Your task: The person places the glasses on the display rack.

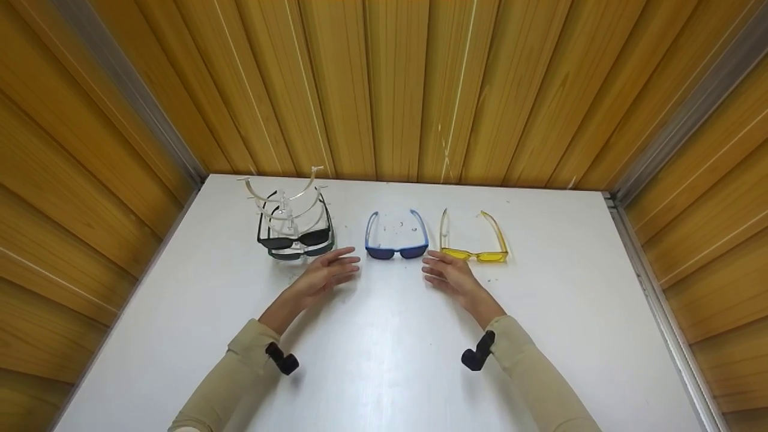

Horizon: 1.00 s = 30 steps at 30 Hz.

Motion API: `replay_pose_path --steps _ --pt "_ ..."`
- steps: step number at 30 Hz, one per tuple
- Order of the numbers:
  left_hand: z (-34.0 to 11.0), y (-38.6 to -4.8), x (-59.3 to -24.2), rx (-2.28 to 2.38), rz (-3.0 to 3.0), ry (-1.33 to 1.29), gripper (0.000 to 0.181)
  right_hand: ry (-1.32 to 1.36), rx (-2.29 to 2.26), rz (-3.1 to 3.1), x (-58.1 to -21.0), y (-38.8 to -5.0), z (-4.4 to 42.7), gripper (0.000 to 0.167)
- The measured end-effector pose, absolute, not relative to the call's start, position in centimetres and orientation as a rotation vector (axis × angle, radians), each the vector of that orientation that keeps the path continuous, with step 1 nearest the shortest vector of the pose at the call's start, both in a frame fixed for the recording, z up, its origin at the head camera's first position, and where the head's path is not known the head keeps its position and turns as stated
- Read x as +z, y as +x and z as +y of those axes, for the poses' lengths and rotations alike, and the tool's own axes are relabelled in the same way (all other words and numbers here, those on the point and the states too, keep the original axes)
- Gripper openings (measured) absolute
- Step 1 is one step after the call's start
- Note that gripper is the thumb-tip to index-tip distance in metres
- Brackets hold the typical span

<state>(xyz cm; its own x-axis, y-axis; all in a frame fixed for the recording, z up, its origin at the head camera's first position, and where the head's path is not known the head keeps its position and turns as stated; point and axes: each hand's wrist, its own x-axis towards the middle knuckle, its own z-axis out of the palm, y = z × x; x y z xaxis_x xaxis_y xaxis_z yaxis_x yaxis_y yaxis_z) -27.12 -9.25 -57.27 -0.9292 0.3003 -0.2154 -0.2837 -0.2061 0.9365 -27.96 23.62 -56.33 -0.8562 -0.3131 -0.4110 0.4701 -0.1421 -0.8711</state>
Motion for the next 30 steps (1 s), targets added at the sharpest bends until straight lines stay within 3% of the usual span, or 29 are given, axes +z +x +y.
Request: replay_pose_path --steps 19,30 --pt "-5.9 -29.8 -58.6 2.3 1.689 -0.167 0.062 0.244 -2.096 1.598 -57.4 -28.7 22.0 0.08" --pt "-5.1 -30.5 -58.6 2.338 1.713 -0.215 0.058 0.221 -2.049 1.687 -57.5 -29.2 21.7 0.072"
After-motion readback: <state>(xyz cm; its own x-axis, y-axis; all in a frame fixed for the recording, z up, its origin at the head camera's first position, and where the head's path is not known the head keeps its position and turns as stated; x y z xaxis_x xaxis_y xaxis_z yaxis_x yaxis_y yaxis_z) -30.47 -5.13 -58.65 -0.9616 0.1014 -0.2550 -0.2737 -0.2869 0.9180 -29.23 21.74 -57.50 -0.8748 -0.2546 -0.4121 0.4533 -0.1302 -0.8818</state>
